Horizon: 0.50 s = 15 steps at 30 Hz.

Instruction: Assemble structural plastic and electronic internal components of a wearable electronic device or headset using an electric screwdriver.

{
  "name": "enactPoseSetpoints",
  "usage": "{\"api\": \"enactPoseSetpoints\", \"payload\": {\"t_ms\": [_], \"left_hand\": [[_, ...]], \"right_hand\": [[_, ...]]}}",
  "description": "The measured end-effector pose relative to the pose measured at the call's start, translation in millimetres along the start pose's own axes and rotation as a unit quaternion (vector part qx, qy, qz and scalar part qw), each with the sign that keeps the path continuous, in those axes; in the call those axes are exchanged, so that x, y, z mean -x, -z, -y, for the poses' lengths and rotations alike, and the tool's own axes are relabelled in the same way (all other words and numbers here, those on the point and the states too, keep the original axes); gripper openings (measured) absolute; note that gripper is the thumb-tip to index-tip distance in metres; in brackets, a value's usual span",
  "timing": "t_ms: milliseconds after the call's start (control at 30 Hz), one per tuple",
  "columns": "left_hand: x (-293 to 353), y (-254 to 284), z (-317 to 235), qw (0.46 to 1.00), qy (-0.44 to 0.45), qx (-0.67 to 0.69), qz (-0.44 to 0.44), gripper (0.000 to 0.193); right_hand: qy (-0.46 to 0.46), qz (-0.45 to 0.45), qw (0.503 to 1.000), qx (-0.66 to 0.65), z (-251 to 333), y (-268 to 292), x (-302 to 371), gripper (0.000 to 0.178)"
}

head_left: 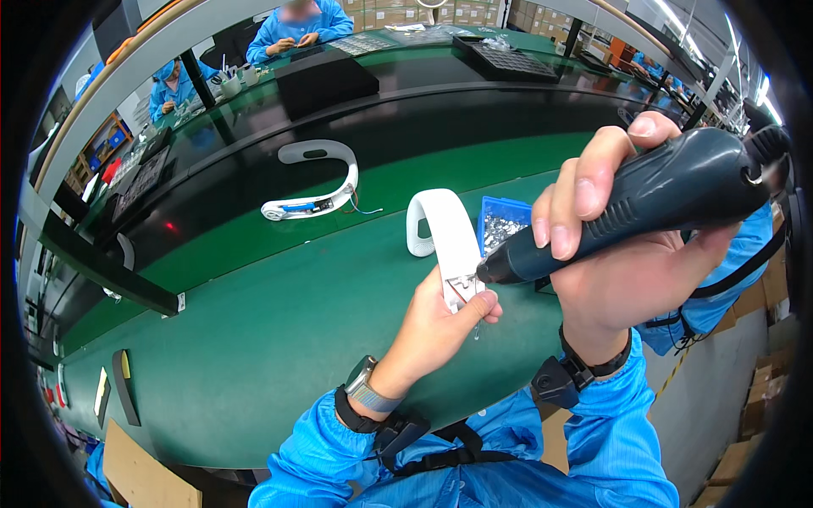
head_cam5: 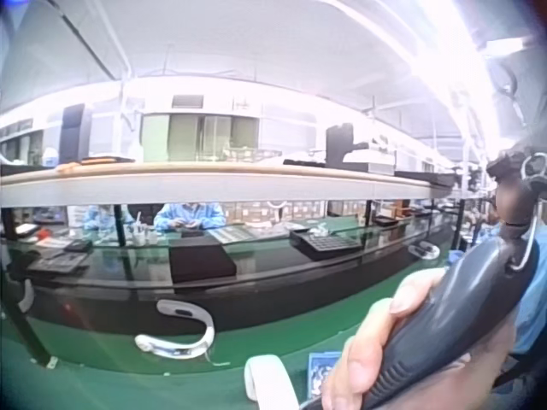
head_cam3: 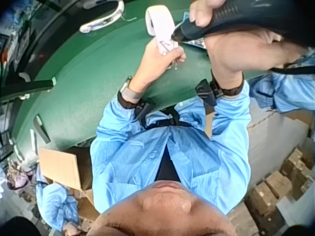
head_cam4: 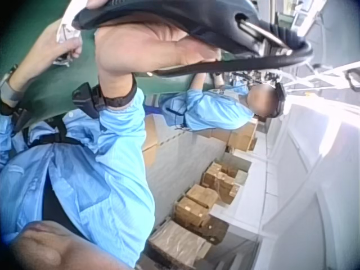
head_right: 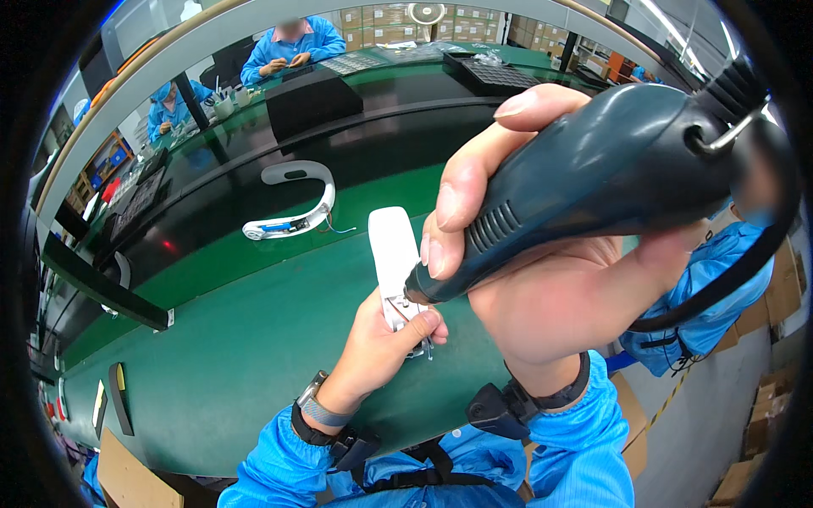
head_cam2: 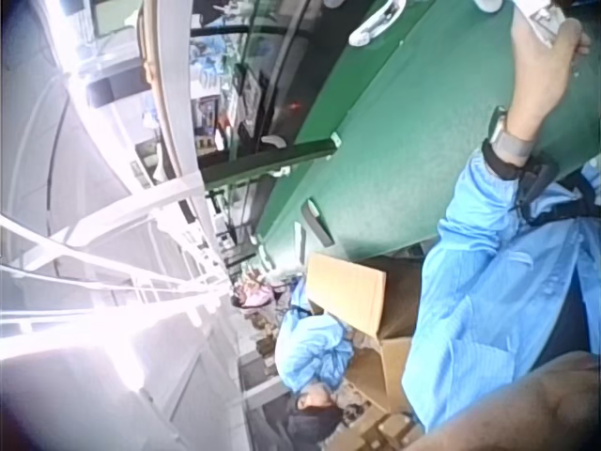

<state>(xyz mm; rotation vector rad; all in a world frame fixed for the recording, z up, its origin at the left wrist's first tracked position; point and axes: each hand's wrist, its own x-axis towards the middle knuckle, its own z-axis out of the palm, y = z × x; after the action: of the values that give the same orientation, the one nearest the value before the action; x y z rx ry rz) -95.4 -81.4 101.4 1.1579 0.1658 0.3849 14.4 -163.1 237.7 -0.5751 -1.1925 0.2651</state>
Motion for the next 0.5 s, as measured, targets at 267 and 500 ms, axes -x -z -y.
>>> {"api": "enactPoseSetpoints", "payload": {"t_ms": [267, 500], "left_hand": [[2.7, 2.6, -0.3, 1.000, 0.001, 0.014, 0.008, 0.020], [0.9, 2.3, 2.4, 1.000, 0.001, 0.010, 0.007, 0.021]], "right_hand": [[-0.020, -0.014, 1.000, -0.007, -10.8, -7.1, 4.2, 0.079], [-0.023, -0.019, 1.000, -0.006, -15.1, -8.7, 3.6, 0.081]]}}
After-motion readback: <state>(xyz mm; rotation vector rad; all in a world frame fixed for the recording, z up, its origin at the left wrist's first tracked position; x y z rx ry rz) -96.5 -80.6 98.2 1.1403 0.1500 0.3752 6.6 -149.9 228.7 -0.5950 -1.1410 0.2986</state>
